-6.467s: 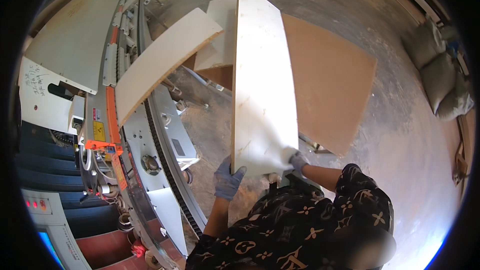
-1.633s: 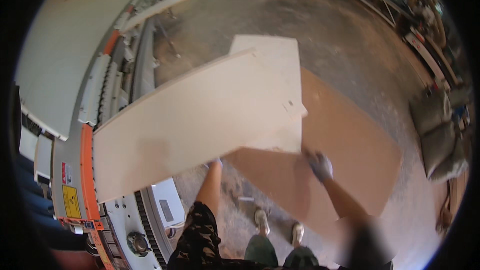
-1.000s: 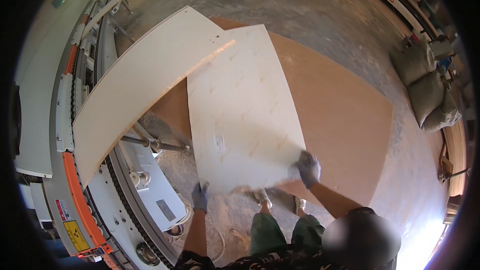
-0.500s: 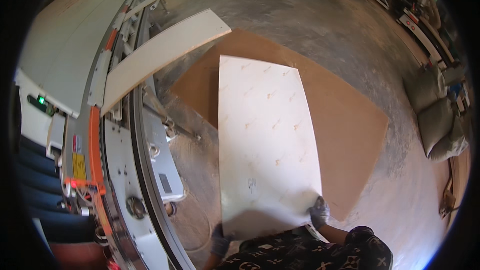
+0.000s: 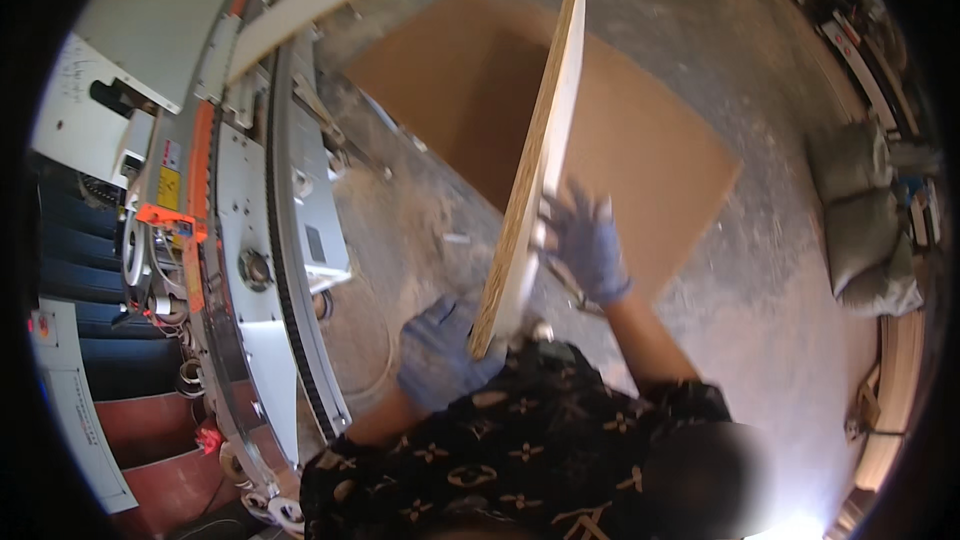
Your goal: The person repeatedly picks up white boards from a pile, places them on a conveyor belt, and stacks them on a table. The person wears gloves and handles the boards one at a time.
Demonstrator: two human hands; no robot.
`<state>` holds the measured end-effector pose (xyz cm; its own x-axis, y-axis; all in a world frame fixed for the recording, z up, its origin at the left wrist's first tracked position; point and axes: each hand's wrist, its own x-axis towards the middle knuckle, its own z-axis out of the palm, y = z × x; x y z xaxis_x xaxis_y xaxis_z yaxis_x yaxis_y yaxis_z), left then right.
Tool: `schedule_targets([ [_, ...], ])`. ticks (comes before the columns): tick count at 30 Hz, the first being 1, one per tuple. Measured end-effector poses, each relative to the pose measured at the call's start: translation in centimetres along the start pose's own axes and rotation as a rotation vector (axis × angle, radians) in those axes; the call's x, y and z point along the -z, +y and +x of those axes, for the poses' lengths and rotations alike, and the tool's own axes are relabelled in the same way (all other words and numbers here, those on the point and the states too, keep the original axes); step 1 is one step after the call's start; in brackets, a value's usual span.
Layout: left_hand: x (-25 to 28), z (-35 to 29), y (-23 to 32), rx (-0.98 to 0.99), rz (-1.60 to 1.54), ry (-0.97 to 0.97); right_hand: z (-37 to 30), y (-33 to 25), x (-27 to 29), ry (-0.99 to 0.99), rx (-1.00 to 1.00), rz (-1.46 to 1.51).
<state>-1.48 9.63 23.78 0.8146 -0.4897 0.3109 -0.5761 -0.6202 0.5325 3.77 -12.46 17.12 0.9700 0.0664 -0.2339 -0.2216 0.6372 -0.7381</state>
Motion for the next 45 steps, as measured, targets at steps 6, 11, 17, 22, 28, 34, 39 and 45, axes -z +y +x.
schedule_targets([
  [6, -1.4, -0.2, 2.1, -0.185, 0.041, -0.115, -1.7, -4.3, 0.0, 0.084, 0.122, -0.202],
  [11, -3.7, -1.8, 1.7, -0.397, 0.002, -0.063, -3.5, -5.3, 3.2, 0.255, 0.062, -0.295],
  [17, -8.3, -6.8, -0.4, -0.332, 0.02, -0.194, -7.8, -3.1, 7.9, 0.429, -0.223, -0.182],
  [22, -13.4, -14.6, -4.5, 0.57, -0.487, 0.138, -8.0, 7.0, 11.4, 0.453, -0.481, -0.009],
  [28, -22.5, -19.1, -10.9, 1.285, -1.678, 0.501, -5.3, 17.2, 13.3, 0.356, -0.506, 0.1],
  [34, -19.3, -18.5, -9.2, 1.21, -1.542, 0.864, -1.4, 12.0, 18.4, 0.382, -0.402, 0.277],
  [39, -12.7, -23.7, -9.6, 1.134, -1.277, 0.977, -1.1, 8.2, 28.9, 0.317, -0.201, 0.357],
  [45, -4.1, -28.4, -12.2, 1.091, -1.122, 1.329, -3.6, 16.8, 26.6, 0.544, -0.268, 0.46],
])
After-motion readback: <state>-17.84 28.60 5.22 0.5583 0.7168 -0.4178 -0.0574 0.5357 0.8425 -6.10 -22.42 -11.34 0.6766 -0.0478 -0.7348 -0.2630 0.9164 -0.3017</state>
